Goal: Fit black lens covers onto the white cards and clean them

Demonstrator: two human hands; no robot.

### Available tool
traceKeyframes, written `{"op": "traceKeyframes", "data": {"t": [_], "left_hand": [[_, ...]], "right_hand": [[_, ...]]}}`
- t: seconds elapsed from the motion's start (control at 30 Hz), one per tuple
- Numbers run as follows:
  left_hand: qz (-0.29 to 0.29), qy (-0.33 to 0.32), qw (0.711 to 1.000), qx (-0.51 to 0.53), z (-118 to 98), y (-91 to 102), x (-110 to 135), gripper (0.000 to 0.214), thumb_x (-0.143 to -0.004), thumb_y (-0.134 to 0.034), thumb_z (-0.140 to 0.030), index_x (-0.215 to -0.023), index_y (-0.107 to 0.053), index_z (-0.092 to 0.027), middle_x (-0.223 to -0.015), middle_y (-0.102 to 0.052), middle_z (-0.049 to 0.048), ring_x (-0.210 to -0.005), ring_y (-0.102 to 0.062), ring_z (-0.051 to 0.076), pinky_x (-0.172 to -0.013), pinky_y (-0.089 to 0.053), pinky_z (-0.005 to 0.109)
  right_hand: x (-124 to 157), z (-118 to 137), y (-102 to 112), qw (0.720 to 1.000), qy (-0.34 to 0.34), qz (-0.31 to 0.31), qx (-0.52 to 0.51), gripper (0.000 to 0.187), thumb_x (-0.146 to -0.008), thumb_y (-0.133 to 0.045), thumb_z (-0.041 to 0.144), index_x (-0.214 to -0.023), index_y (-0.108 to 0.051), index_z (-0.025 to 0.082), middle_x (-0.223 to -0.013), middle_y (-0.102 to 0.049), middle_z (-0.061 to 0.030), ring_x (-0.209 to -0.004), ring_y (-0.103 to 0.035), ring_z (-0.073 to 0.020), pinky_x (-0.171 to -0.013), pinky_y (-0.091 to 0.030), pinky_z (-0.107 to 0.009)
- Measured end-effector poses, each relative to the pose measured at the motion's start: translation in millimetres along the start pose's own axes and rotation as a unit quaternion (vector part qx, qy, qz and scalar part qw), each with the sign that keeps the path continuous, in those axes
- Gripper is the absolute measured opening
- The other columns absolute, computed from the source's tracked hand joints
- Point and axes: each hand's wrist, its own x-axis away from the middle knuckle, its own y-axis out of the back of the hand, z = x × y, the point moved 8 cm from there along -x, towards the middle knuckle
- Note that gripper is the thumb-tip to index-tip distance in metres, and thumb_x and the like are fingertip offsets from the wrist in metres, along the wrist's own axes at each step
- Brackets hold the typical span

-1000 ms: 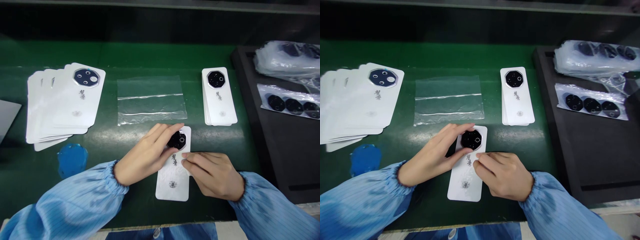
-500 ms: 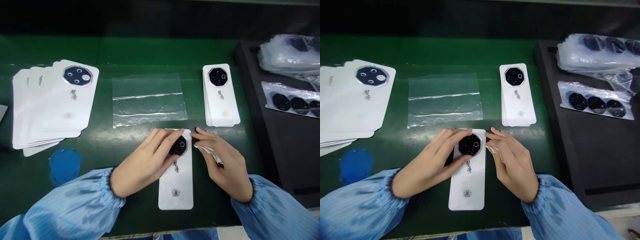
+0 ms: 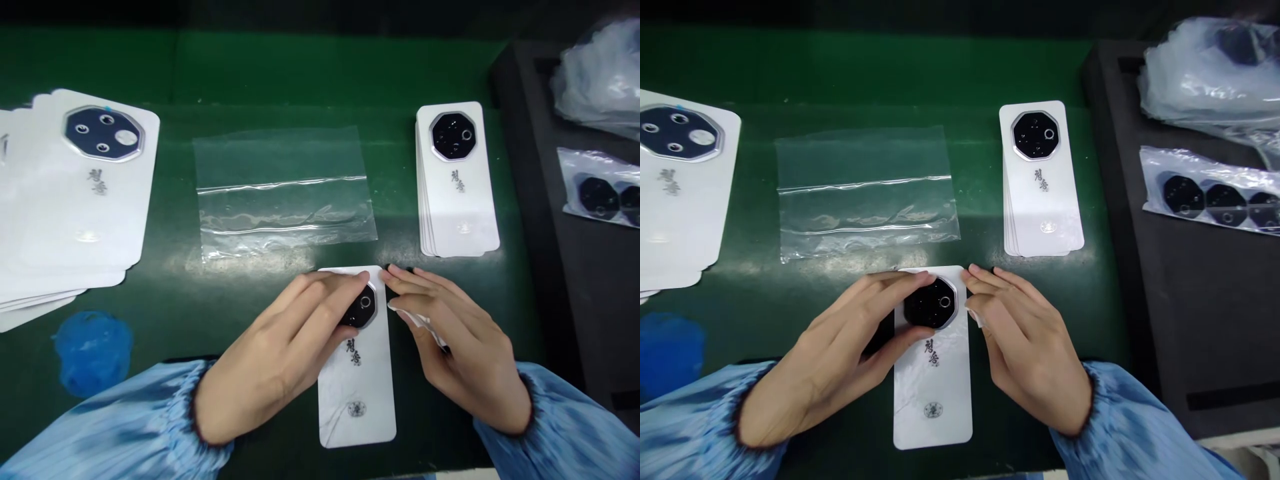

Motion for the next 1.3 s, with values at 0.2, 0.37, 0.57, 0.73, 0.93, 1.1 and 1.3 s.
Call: {"op": "traceKeyframes", "data": {"t": [0.2,0.37,0.57,0.73,0.93,1.1,1.3], "left_hand": [[-0.021,0.022,0.999,0.011,3.1,3.4,0.9,0.058,-0.086,-0.065,-0.017,-0.139,-0.040,-0.011,-0.117,-0.058,0.0038,-0.108,-0.052,0.011,-0.098,-0.039,0.019],[-0.041,0.034,0.999,-0.005,4.5,5.8,0.9,0.059,-0.085,-0.067,-0.021,-0.137,-0.041,-0.011,-0.118,-0.062,0.0034,-0.108,-0.055,0.011,-0.095,-0.043,0.018],[-0.058,0.071,0.996,-0.004,7.2,5.0,1.7,0.058,-0.085,-0.067,-0.022,-0.136,-0.042,-0.015,-0.117,-0.062,0.0017,-0.106,-0.058,0.013,-0.091,-0.047,0.022],[-0.054,0.080,0.995,-0.001,6.5,4.5,1.2,0.056,-0.085,-0.066,-0.020,-0.136,-0.042,-0.016,-0.119,-0.062,0.0010,-0.107,-0.058,0.013,-0.092,-0.047,0.022],[-0.043,0.093,0.995,0.007,7.5,3.9,1.0,0.054,-0.085,-0.067,-0.019,-0.134,-0.044,-0.017,-0.124,-0.060,0.0006,-0.108,-0.057,0.012,-0.094,-0.046,0.021],[-0.049,0.099,0.994,0.011,8.1,3.0,1.5,0.057,-0.084,-0.068,-0.019,-0.135,-0.043,-0.018,-0.123,-0.060,0.0004,-0.108,-0.057,0.012,-0.093,-0.046,0.021],[-0.053,0.106,0.993,0.008,8.6,3.9,1.8,0.060,-0.084,-0.068,-0.020,-0.137,-0.040,-0.018,-0.116,-0.063,0.0005,-0.102,-0.059,0.013,-0.088,-0.049,0.023]], "right_hand": [[0.6,1.4,1.9,1.000,0.002,-0.004,-0.001,0.025,-0.084,-0.052,-0.007,-0.102,-0.061,0.007,-0.119,-0.064,-0.0151,-0.124,-0.052,-0.0195,-0.108,-0.044,-0.039],[0.4,1.4,0.8,1.000,0.003,-0.008,-0.001,0.027,-0.083,-0.052,-0.008,-0.103,-0.062,0.007,-0.117,-0.065,-0.0143,-0.124,-0.051,-0.0200,-0.108,-0.044,-0.039],[-0.5,2.1,-0.3,1.000,0.005,-0.011,0.007,0.025,-0.083,-0.053,-0.007,-0.102,-0.062,0.007,-0.115,-0.065,-0.0138,-0.124,-0.052,-0.0197,-0.108,-0.044,-0.039],[-0.8,3.1,0.3,1.000,0.011,-0.015,0.013,0.023,-0.083,-0.054,-0.006,-0.101,-0.062,0.006,-0.114,-0.066,-0.0145,-0.123,-0.052,-0.0197,-0.108,-0.045,-0.038],[-0.2,3.4,0.7,1.000,0.010,-0.016,0.011,0.024,-0.082,-0.055,-0.007,-0.102,-0.062,0.006,-0.114,-0.066,-0.0147,-0.123,-0.053,-0.0203,-0.107,-0.045,-0.039],[0.6,3.7,1.4,1.000,0.010,-0.016,0.015,0.024,-0.082,-0.054,-0.007,-0.100,-0.062,0.006,-0.113,-0.066,-0.0144,-0.121,-0.054,-0.0199,-0.107,-0.045,-0.038],[-2.4,3.0,-1.0,1.000,0.009,-0.015,0.009,0.024,-0.083,-0.053,-0.006,-0.101,-0.061,0.008,-0.115,-0.066,-0.0148,-0.122,-0.054,-0.0214,-0.106,-0.045,-0.039]]}}
